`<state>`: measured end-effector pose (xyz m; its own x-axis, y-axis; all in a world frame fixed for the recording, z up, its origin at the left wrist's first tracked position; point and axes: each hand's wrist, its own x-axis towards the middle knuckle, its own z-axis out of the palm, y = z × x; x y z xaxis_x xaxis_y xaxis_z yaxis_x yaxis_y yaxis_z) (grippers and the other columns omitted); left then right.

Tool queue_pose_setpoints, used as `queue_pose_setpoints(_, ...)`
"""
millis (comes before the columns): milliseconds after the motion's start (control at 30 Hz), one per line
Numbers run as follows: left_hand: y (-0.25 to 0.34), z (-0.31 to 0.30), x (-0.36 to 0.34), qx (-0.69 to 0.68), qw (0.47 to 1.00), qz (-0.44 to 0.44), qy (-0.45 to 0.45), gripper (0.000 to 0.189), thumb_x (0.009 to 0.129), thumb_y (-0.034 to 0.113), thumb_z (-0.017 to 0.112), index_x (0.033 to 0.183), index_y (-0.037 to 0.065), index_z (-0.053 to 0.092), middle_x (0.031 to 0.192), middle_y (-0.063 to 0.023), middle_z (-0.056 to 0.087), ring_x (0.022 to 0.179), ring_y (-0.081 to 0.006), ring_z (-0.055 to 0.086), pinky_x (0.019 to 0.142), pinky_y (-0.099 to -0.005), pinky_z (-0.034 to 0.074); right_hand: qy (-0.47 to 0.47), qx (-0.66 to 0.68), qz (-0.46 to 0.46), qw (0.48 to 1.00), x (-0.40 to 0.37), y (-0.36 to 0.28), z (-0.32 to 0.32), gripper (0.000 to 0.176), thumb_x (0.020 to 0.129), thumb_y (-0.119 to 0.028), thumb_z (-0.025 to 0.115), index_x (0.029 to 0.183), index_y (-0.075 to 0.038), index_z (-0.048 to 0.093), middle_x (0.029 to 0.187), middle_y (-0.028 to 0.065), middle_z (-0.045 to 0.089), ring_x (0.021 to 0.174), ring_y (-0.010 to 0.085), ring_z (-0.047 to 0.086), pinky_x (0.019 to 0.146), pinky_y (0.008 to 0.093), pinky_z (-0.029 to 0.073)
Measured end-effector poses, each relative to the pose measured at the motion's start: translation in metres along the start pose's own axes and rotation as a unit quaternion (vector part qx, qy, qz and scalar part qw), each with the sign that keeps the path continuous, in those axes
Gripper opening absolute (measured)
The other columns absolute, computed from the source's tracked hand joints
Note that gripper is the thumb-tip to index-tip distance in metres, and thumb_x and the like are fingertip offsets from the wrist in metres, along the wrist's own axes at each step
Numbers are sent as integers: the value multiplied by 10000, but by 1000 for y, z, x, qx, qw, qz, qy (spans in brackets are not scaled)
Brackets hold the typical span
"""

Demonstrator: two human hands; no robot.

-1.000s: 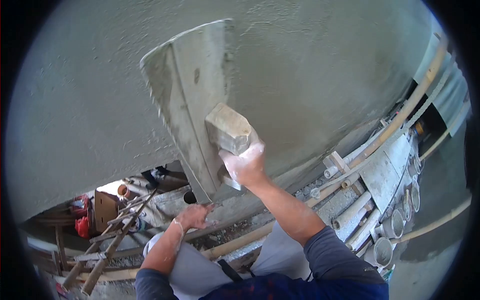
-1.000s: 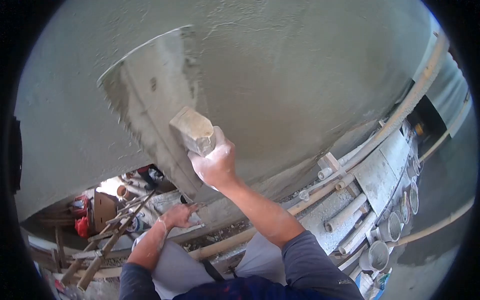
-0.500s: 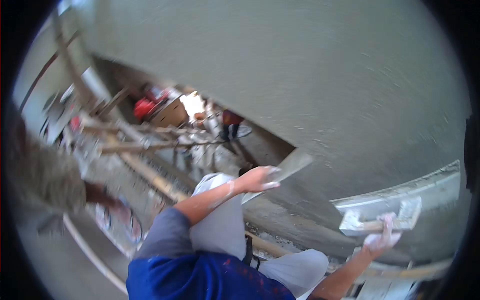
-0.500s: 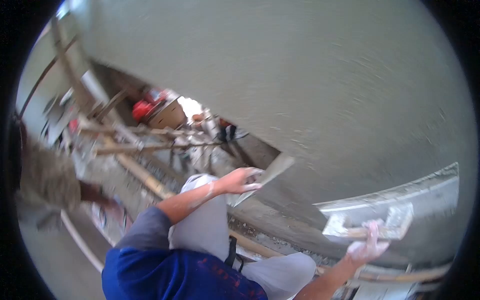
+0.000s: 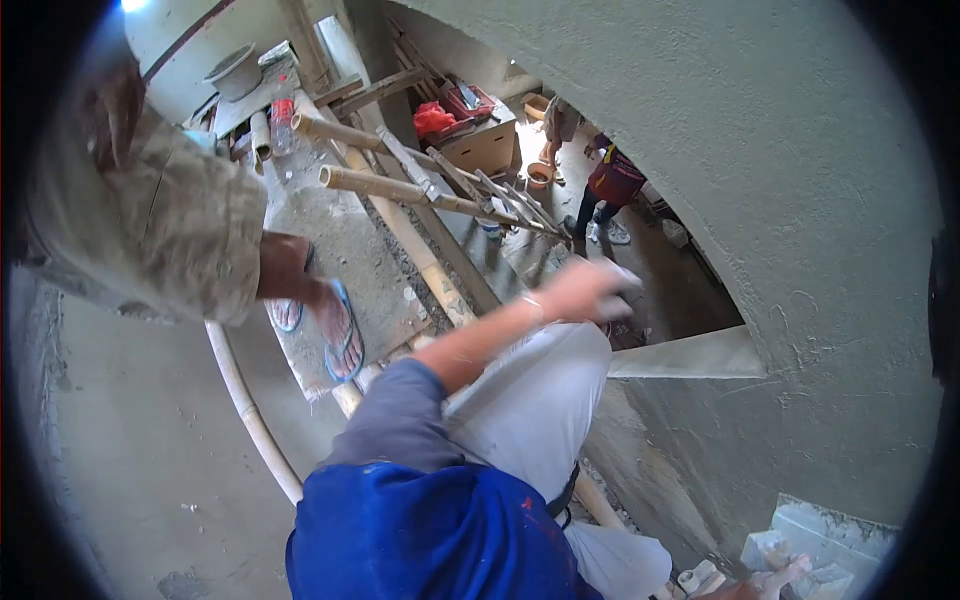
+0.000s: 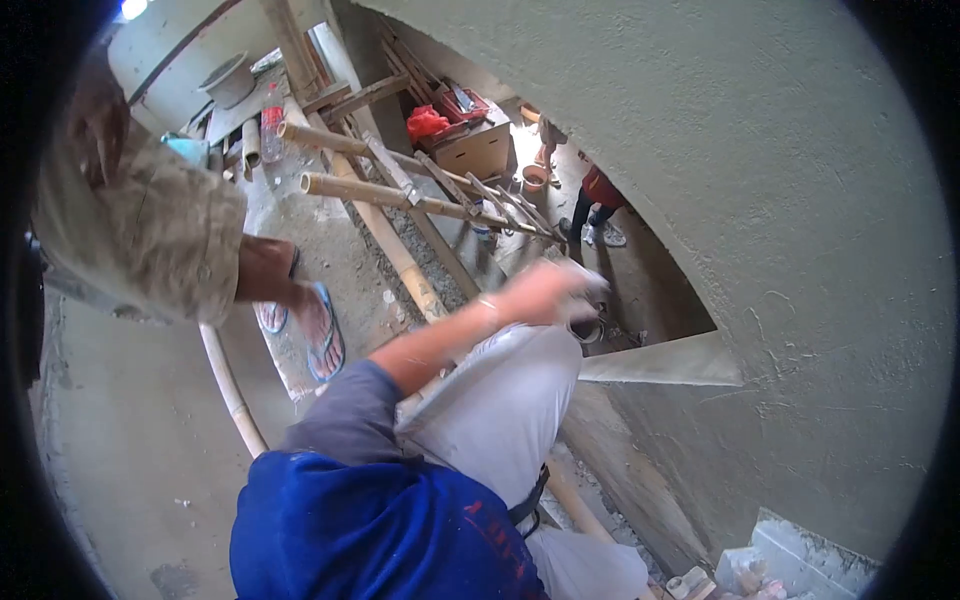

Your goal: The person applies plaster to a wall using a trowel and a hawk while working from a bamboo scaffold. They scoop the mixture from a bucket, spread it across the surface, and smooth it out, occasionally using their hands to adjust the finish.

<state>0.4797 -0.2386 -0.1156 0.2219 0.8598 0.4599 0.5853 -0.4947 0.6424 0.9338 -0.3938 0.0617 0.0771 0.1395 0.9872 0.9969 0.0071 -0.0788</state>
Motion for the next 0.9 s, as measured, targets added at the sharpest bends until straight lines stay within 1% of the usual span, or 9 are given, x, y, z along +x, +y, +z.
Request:
queue_pose_setpoints(100,-136,-84,-45,235,928,-286,30,362,784,272,655,1109,118,615,988,-152,618,907,-325,610,791,-430,491,11,-63,-40,997,0,-1,-7,600,785,-234,720,1114,182,439,1060,309,484,855,405,536,688,465,471)
queue_pose_setpoints(200,-169,-158,-81,286,890,-291,203,367,807,311,649,1063,51,608,986,-203,617,891,-365,600,749,-437,488,17,-141,-100,985,4,-1,-17,650,782,-255,730,1129,198,418,1089,335,456,858,436,526,682,482,469)
queue_pose_setpoints(233,-192,-168,-89,251,902,-243,252,330,823,338,635,915,22,652,862,-216,636,791,-368,614,685,-436,479,21,-183,-134,974,5,2,-21,667,780,-262,734,1134,203,411,1099,344,446,858,446,523,681,487,468)
queue_pose_setpoints(400,-152,-129,-87,132,921,-349,115,416,840,350,619,651,-20,630,638,-213,589,621,-359,596,591,-447,437,16,-345,-209,915,0,56,-30,735,754,-270,760,1127,240,384,1101,353,442,857,434,523,659,475,475)
queue_pose_setpoints(433,-165,-104,-98,160,932,-313,88,403,828,353,632,644,-5,643,664,-205,608,633,-352,601,607,-438,448,99,-93,-89,987,14,17,-15,699,703,-337,802,998,201,468,961,301,521,779,375,554,638,439,479)
queue_pose_setpoints(533,-180,-42,-120,119,954,-275,-16,359,830,369,626,960,35,632,860,-179,638,838,-347,608,732,-420,472,5,170,176,969,26,-29,-2,399,777,-115,740,1017,131,537,966,180,612,817,196,605,710,303,521)
queue_pose_setpoints(567,-179,-20,-129,123,950,-285,-43,385,832,380,618,1015,42,612,877,-174,642,864,-343,610,745,-423,472,28,73,218,973,32,-47,3,416,776,-122,747,1042,127,546,982,177,618,824,185,608,703,285,529)
queue_pose_setpoints(833,-219,40,-211,208,854,-325,-348,459,841,493,536,1050,88,583,837,-122,670,861,-279,646,757,-422,463,-66,116,159,978,78,-63,1,332,772,-113,746,977,111,612,921,135,645,745,150,600,662,266,511)
queue_pose_setpoints(900,-213,41,-216,205,891,-308,-265,455,843,503,525,998,80,590,804,-125,669,823,-278,651,742,-408,458,-66,71,136,986,93,-57,-2,304,774,-129,748,923,108,630,880,131,650,728,144,598,653,268,503)
